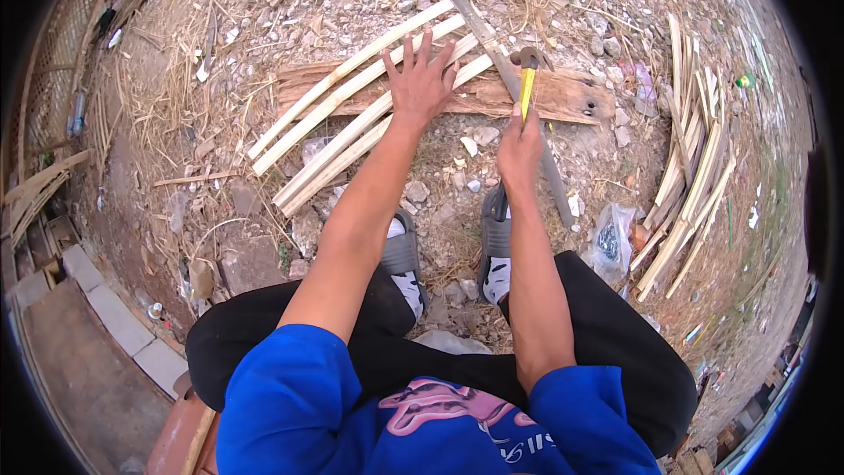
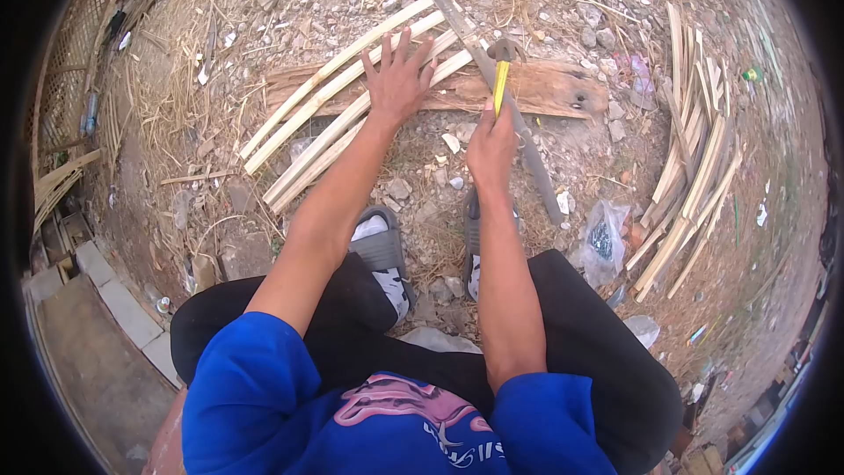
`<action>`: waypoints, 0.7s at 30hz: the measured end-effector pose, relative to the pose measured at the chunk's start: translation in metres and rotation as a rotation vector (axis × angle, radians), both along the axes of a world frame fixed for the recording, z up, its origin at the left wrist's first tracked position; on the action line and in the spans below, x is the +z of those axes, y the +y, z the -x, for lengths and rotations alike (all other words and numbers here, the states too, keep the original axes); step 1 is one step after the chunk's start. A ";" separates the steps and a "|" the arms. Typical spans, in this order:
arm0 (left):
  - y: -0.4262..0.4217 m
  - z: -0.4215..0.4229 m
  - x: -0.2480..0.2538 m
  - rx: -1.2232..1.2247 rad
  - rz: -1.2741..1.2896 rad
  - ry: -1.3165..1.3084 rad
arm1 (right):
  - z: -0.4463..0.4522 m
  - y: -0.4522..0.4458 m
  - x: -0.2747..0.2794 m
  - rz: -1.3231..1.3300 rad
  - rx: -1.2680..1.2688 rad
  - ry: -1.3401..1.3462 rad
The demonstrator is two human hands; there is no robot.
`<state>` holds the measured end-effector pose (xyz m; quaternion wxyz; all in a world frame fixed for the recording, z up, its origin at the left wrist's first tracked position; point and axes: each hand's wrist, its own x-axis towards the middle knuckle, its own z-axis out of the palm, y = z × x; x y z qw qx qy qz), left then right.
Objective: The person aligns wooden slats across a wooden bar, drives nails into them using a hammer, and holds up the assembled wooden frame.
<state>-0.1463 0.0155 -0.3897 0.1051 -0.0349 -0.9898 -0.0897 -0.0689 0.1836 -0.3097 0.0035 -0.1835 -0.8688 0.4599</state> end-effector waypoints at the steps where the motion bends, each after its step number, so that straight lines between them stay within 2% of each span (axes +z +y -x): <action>1: 0.001 0.002 0.000 0.012 0.001 0.008 | 0.004 0.000 0.001 -0.012 0.010 0.016; 8: 0.004 0.005 -0.001 0.031 0.015 -0.125 | 0.020 -0.011 -0.013 -0.052 0.073 0.068; 17: 0.005 0.004 -0.003 0.031 0.033 -0.061 | 0.023 -0.009 -0.007 0.034 0.029 -0.031; 21: 0.006 0.004 0.000 0.033 0.044 -0.100 | 0.019 -0.008 -0.015 -0.036 0.021 0.053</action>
